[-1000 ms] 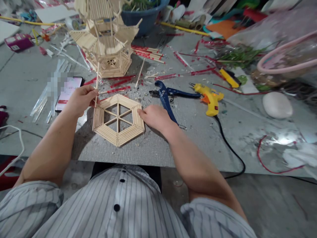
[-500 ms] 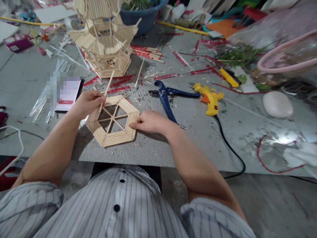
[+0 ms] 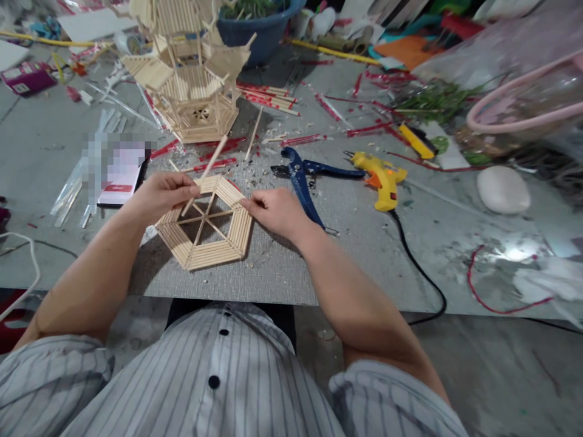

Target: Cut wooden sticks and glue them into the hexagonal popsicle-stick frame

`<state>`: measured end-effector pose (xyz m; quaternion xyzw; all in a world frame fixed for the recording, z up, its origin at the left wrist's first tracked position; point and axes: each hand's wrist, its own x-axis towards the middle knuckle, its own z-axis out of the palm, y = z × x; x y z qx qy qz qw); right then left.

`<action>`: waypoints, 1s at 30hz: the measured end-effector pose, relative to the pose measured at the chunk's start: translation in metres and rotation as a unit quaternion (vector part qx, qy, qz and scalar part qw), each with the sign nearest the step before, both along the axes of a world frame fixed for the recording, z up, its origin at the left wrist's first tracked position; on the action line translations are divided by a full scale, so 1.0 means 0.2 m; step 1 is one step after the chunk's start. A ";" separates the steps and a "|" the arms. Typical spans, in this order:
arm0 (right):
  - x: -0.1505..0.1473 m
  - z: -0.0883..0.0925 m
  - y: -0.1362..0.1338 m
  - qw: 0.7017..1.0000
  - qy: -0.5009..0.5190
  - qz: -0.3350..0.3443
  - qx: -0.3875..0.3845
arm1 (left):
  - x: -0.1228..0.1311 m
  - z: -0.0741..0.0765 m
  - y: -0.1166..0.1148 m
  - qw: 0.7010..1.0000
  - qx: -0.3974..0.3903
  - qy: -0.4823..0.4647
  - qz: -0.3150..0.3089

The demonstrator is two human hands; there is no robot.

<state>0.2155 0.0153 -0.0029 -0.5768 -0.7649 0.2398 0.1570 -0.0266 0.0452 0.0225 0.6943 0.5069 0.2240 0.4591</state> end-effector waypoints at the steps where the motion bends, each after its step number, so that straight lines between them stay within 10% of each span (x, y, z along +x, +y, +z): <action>1: 0.00 -0.01 0.00 1.000 0.009 -0.007 0.015 | 0.01 0.01 -0.01 0.999 -0.020 0.022 -0.040; 6: 0.00 -0.03 0.00 0.999 0.009 0.023 0.037 | 0.08 0.04 -0.06 0.972 -0.005 0.154 -0.178; 17: -0.03 -0.02 -0.01 0.996 -0.072 -0.001 0.043 | 0.10 0.03 -0.07 0.961 0.027 0.204 -0.187; 25: -0.01 -0.07 -0.01 0.959 0.120 -0.167 0.197 | 0.13 0.03 -0.11 0.945 0.052 0.232 -0.224; 30: 0.04 -0.01 0.02 0.961 0.033 -0.178 0.207 | 0.14 0.04 -0.12 0.932 0.074 0.257 -0.246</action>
